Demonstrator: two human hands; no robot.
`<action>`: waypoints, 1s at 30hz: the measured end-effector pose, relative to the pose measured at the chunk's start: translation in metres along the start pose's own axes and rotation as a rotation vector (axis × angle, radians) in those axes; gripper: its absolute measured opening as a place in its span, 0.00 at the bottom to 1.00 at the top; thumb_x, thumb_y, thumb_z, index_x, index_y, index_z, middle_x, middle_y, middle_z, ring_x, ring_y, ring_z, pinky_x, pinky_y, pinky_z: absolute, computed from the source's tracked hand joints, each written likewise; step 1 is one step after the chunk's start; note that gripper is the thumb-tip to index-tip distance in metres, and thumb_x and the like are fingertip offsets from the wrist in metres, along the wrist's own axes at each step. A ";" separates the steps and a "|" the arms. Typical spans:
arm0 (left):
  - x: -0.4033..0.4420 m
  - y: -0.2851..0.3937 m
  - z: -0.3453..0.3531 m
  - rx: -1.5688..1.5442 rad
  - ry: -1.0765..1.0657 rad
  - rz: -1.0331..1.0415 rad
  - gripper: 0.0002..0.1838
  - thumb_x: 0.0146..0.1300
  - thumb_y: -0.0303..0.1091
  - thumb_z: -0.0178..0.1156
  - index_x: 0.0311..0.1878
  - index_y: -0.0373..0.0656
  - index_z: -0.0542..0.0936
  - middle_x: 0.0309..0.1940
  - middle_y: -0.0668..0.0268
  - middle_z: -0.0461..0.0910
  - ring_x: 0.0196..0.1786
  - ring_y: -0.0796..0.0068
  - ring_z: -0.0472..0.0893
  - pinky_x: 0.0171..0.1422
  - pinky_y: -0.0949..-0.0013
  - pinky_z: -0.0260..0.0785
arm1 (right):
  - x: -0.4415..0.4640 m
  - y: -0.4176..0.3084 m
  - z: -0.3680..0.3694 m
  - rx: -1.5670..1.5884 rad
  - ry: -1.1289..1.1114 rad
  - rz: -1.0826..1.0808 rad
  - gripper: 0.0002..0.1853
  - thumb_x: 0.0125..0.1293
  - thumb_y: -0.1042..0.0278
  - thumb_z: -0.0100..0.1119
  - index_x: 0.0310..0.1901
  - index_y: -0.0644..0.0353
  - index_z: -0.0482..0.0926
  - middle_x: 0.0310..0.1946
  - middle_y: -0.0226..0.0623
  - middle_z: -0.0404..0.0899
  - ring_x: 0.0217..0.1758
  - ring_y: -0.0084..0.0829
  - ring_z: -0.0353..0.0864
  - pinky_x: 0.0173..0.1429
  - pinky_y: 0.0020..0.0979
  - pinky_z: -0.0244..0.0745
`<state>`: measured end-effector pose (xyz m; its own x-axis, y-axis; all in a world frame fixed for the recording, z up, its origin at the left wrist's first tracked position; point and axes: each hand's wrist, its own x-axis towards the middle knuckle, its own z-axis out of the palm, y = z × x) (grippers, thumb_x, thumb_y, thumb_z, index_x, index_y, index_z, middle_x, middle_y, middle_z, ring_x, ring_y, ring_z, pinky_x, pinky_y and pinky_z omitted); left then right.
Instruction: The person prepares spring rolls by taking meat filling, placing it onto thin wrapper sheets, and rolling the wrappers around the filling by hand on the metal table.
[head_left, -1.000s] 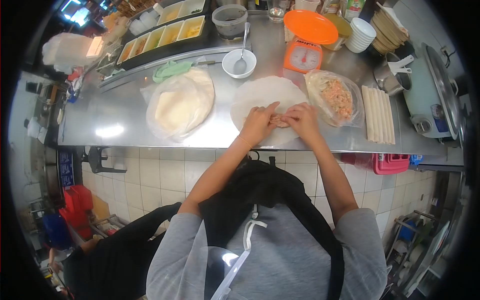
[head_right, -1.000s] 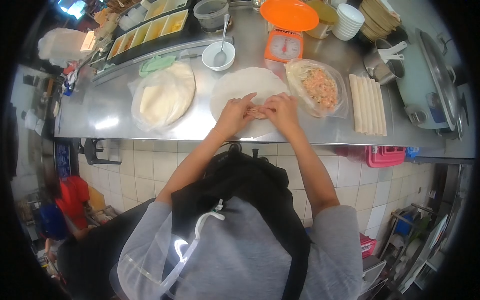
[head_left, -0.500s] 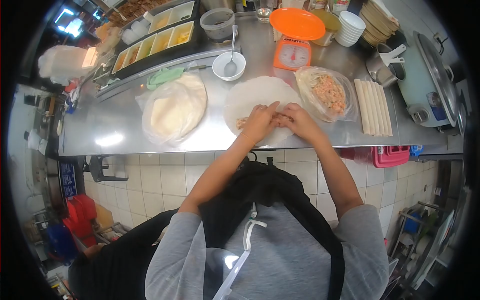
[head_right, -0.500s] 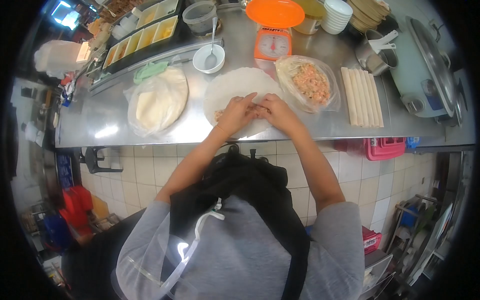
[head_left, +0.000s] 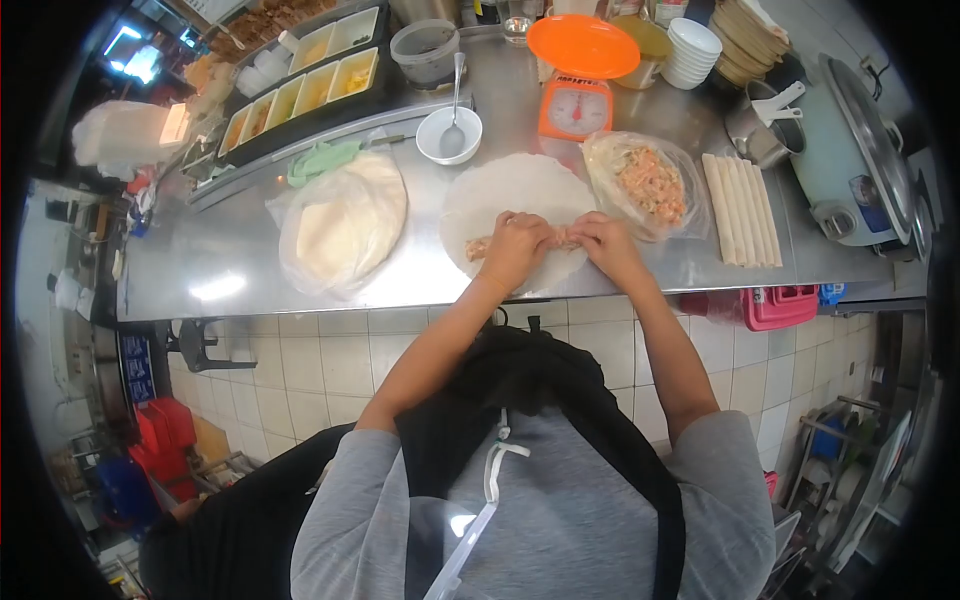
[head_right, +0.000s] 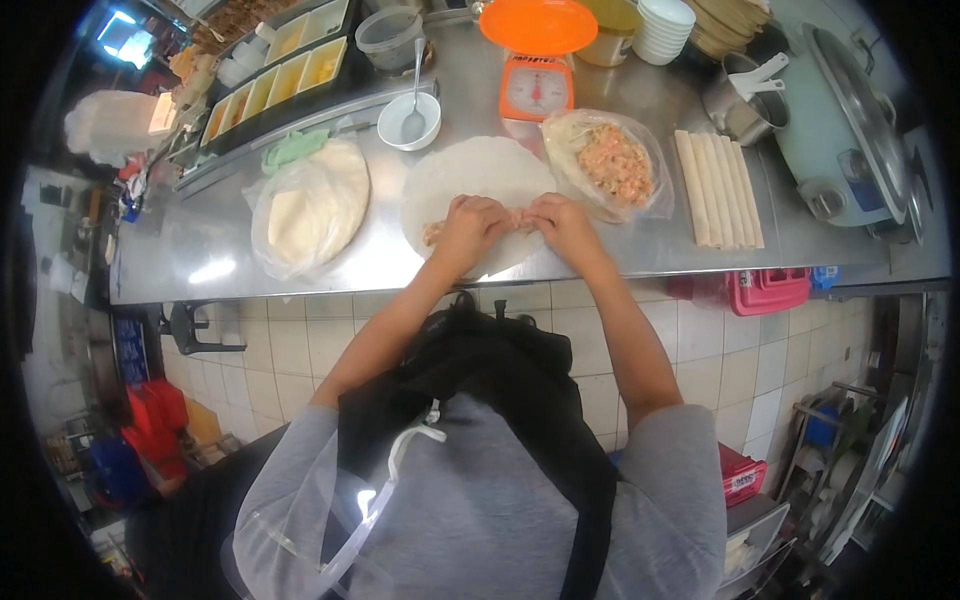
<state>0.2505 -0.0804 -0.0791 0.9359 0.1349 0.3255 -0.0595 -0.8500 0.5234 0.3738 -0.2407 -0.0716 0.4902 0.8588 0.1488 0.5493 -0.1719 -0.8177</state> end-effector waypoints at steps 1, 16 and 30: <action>-0.002 0.007 -0.004 -0.034 0.055 -0.023 0.10 0.53 0.32 0.65 0.39 0.44 0.80 0.33 0.67 0.83 0.42 0.63 0.80 0.57 0.58 0.62 | 0.000 -0.005 -0.004 -0.001 0.004 -0.001 0.12 0.52 0.78 0.64 0.40 0.66 0.82 0.42 0.42 0.77 0.42 0.35 0.77 0.46 0.31 0.72; -0.001 -0.002 0.019 0.009 0.019 0.101 0.18 0.52 0.37 0.67 0.47 0.45 0.79 0.38 0.67 0.84 0.47 0.65 0.80 0.64 0.52 0.58 | -0.008 0.000 -0.004 0.296 0.027 0.164 0.12 0.59 0.79 0.57 0.44 0.68 0.80 0.43 0.43 0.79 0.43 0.37 0.80 0.49 0.31 0.74; -0.012 -0.008 -0.024 -0.055 0.070 -0.155 0.32 0.51 0.33 0.68 0.61 0.43 0.70 0.40 0.64 0.84 0.46 0.64 0.80 0.65 0.56 0.57 | 0.001 -0.020 0.002 -0.056 0.172 -0.108 0.12 0.53 0.75 0.65 0.40 0.65 0.84 0.33 0.37 0.79 0.42 0.34 0.78 0.49 0.33 0.72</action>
<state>0.2312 -0.0632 -0.0683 0.9090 0.2992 0.2902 0.0634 -0.7873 0.6133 0.3622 -0.2352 -0.0564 0.5321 0.7797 0.3301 0.6389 -0.1140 -0.7608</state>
